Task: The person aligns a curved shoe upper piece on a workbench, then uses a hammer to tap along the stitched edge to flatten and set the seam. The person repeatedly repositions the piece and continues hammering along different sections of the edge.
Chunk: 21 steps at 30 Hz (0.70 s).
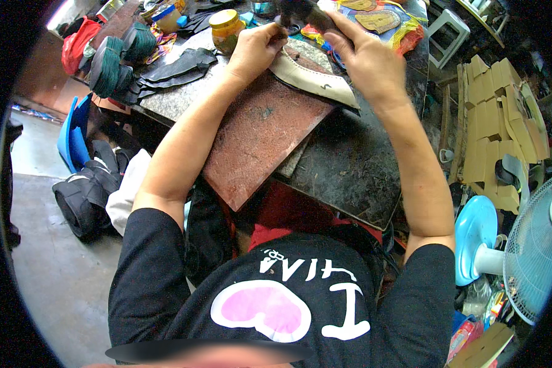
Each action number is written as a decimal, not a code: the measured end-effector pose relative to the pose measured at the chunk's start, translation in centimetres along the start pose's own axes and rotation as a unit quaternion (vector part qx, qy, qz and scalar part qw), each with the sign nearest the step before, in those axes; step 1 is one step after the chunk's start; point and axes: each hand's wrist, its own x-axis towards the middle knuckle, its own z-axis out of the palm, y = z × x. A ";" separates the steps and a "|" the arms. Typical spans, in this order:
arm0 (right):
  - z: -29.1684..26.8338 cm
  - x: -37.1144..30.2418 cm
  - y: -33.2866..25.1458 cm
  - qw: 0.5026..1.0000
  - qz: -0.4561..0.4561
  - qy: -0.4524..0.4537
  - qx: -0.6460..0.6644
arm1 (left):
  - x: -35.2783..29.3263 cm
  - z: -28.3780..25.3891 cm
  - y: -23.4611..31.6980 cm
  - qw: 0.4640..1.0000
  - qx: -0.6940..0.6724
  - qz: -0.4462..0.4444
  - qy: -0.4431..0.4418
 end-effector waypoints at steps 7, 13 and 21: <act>1.4 -4.8 1.1 0.997 0.037 -0.050 0.040 | -0.3 0.4 -1.1 0.998 -0.017 -0.045 0.035; 2.9 -6.3 0.7 0.998 0.027 -0.041 0.044 | -0.2 0.4 -2.6 0.821 -0.454 -0.342 0.052; 3.1 -6.3 1.4 0.997 0.024 -0.056 0.051 | -0.1 0.8 -3.1 0.922 -0.300 -0.244 -0.016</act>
